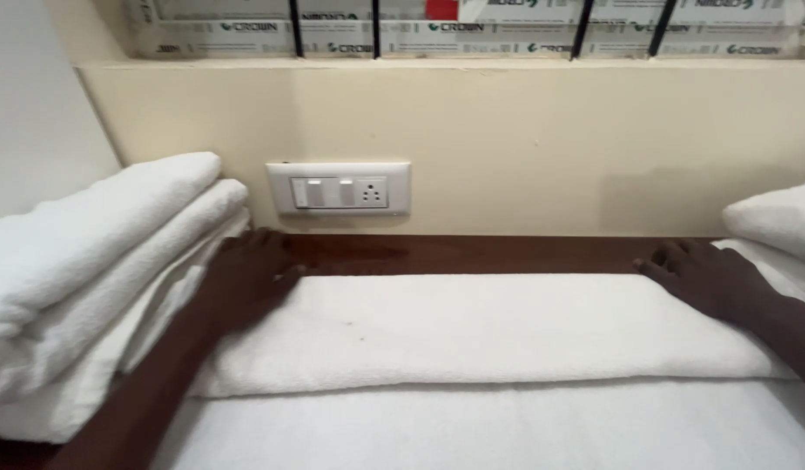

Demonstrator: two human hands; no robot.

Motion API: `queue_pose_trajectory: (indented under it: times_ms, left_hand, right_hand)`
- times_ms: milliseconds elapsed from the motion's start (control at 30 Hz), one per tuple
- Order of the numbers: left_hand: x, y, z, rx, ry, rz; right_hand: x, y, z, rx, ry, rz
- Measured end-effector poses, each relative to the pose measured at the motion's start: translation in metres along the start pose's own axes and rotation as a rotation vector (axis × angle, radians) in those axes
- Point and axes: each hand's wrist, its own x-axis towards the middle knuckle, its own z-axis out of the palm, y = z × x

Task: Folding clean white towels on a counter.

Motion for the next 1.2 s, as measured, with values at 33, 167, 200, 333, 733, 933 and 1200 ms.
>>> queue_pose_trajectory:
  times_ms: [33,167,200,333,733,933,1200]
  left_hand:
    - [0.001,0.015,-0.012,-0.144,0.0,0.002]
    - [0.006,0.082,-0.057,-0.574,0.009,0.017]
    - [0.004,0.095,-0.047,-0.572,0.011,0.02]
    - [0.0,0.136,0.0,-0.534,0.109,0.256]
    - [-0.016,0.112,-0.034,-0.332,-0.562,0.076]
    - [-0.02,0.074,-0.005,-0.315,-0.567,-0.009]
    - [-0.028,0.032,0.018,-0.208,-0.607,-0.131]
  right_hand:
    - [0.006,-0.001,0.006,-0.222,0.045,-0.119]
    - [0.009,-0.026,0.013,-0.113,0.786,-0.645]
    - [-0.005,-0.065,-0.001,-0.113,0.789,-0.641]
    - [-0.088,-0.208,-0.078,0.667,0.161,-0.481]
    - [-0.106,-0.203,-0.057,0.353,-0.149,-0.568]
    - [-0.083,-0.103,-0.026,0.28,-0.146,-0.494]
    - [-0.066,0.006,0.01,0.22,0.012,-0.422]
